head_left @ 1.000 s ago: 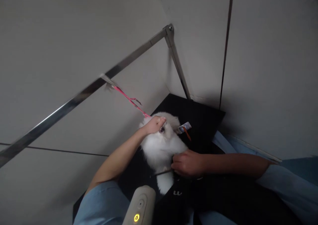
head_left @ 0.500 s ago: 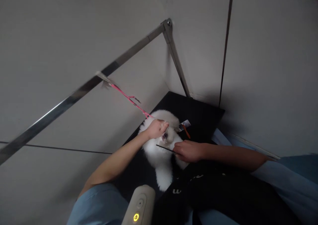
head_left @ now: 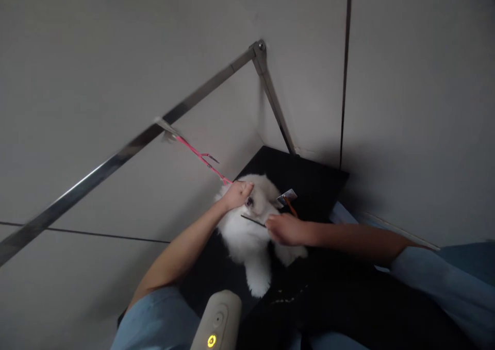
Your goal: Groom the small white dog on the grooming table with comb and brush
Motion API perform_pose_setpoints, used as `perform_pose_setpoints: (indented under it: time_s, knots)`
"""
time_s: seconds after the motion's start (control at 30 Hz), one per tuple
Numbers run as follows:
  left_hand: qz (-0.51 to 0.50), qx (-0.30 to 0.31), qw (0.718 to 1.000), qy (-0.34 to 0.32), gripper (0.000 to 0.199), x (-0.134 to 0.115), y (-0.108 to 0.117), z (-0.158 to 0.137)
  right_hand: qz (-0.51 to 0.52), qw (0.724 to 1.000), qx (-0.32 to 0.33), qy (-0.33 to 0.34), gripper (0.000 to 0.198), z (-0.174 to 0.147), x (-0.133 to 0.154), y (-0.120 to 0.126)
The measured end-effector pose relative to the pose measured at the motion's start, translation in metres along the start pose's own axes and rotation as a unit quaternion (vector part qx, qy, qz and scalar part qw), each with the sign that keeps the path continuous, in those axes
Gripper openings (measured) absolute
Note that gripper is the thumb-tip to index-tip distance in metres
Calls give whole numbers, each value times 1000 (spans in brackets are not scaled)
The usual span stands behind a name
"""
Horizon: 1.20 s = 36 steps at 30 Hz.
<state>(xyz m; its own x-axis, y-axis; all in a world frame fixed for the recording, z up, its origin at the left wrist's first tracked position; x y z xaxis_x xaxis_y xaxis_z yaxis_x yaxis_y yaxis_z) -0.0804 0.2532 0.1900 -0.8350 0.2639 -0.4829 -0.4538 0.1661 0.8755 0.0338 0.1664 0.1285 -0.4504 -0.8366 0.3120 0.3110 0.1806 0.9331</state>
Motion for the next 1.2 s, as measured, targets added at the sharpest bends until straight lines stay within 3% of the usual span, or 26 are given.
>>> perform_pose_setpoints:
  time_s: [0.1, 0.17, 0.23, 0.27, 0.3, 0.37, 0.43, 0.47, 0.67, 0.8, 0.83, 0.9, 0.97, 1.0, 1.1, 1.13, 1.2]
  knots:
    - [26, 21, 999, -29, 59, -7, -8, 1, 37, 998, 20, 51, 15, -13, 21, -14]
    - [35, 4, 999, -16, 59, -4, -6, 3, 53, 985, 63, 153, 9, -28, 52, -30]
    - [36, -32, 999, 14, 59, 3, 2, 5, 62, 953, 109, 276, 5, -43, 80, -42]
    - [36, -41, 998, 24, 60, 5, 6, 6, 58, 947, 113, 297, 4, -43, 84, -43]
    - [36, -39, 998, 25, 61, 7, 7, 7, 45, 955, 101, 277, 3, -36, 79, -41]
    - [40, -15, 999, 10, 63, 5, 5, 7, 8, 992, 39, 123, 10, -12, 44, -28]
    - [46, 0, 999, -5, 66, 3, 2, 6, -14, 1000, -3, -4, 15, 2, 11, -15]
    - [51, 4, 999, -14, 66, 1, 0, 5, -11, 1000, -4, -22, 16, 5, 4, -13]
    - [114, 1, 993, -43, 54, -9, -14, 1, 47, 995, 65, 54, 16, -18, 29, -26]
    - [95, -44, 994, 39, 51, 4, -1, 6, 26, 955, 170, 242, 5, -38, 76, -45]
    - [82, -47, 995, 46, 52, 5, 2, 7, 17, 954, 164, 252, 5, -35, 77, -43]
    - [53, -32, 998, 31, 54, 5, 4, 8, -20, 986, 83, 144, 14, -15, 52, -29]
    - [28, -5, 1000, 8, 56, 2, 2, 8, -67, 997, 18, 21, 22, -2, 23, -18]
    - [21, 2, 1000, 8, 56, 3, 3, 8, -83, 996, 25, 15, 22, 0, 19, -21]
    - [16, -11, 1000, 16, 58, 5, 6, 9, -61, 977, 123, 162, 12, -9, 46, -47]
    - [16, -13, 1000, 15, 59, 5, 7, 10, -47, 976, 123, 174, 12, -12, 51, -49]
    - [13, 3, 1000, 3, 63, 4, 4, 11, -42, 995, 51, 80, 19, -8, 42, -39]
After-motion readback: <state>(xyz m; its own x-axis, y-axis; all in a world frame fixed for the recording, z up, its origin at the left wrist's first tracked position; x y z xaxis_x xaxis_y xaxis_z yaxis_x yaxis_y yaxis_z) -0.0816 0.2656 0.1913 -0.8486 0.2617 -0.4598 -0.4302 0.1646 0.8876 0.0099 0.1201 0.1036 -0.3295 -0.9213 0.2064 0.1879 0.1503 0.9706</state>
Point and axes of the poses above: each hand's wrist, its own z-axis towards the middle knuckle, its own y-axis out of the back of the hand, x = y × z, the point moved 8 cm from there along z, towards the middle knuckle, and after that the axes turned 5 degrees about -z, right-handed, at the moved point
